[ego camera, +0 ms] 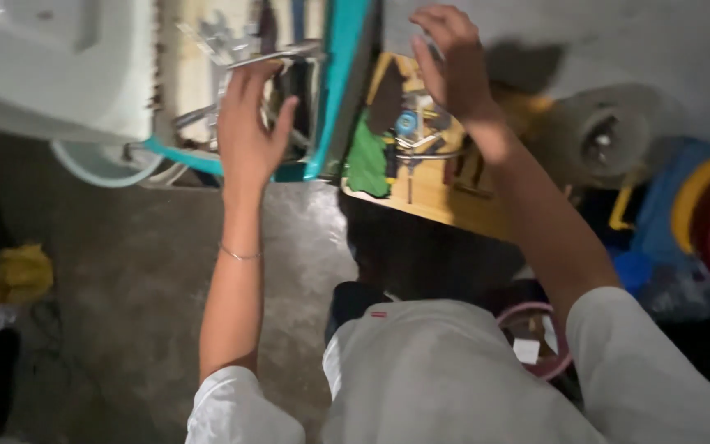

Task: Organizing and sorting various hand tools in a toolbox.

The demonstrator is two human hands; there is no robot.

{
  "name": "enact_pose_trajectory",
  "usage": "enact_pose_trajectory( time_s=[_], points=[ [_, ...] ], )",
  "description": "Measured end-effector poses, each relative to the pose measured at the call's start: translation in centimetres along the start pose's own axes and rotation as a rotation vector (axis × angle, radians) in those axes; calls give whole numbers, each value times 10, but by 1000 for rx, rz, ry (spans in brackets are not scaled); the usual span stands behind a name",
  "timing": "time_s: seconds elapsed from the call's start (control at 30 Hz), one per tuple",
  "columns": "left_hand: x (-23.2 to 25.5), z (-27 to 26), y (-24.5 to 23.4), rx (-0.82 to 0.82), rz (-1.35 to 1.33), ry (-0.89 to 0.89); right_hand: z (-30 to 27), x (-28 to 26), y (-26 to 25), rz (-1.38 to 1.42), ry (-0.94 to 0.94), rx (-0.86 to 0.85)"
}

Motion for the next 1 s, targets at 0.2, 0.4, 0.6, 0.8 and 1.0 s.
enact_pose_trajectory(
  time_s=[0.2,0.4,0.6,0.8,1.0],
  points=[
    [82,-6,100,-76,-105,243,-81,47,-56,-269,-64,55],
    [110,-15,204,-199,-74,265,-172,121,-84,-279,157,-42],
    [95,-43,289,-285,-158,96,-268,168,-65,-134,268,-94],
    [45,-95,404,-398,-131,-116,-413,247,25,87,652,-203],
    [22,-162,495,-536,-165,-289,-462,237,76,-142,719,-692]
  ],
)
Point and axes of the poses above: each hand's wrist, its own z-axis towards the middle knuckle, its own y-axis out of the palm, x = y × z, the point moved 9 cm from there along z, towards the middle knuckle, and after that the axes turned 8 degrees about -y, right-handed, at the moved point
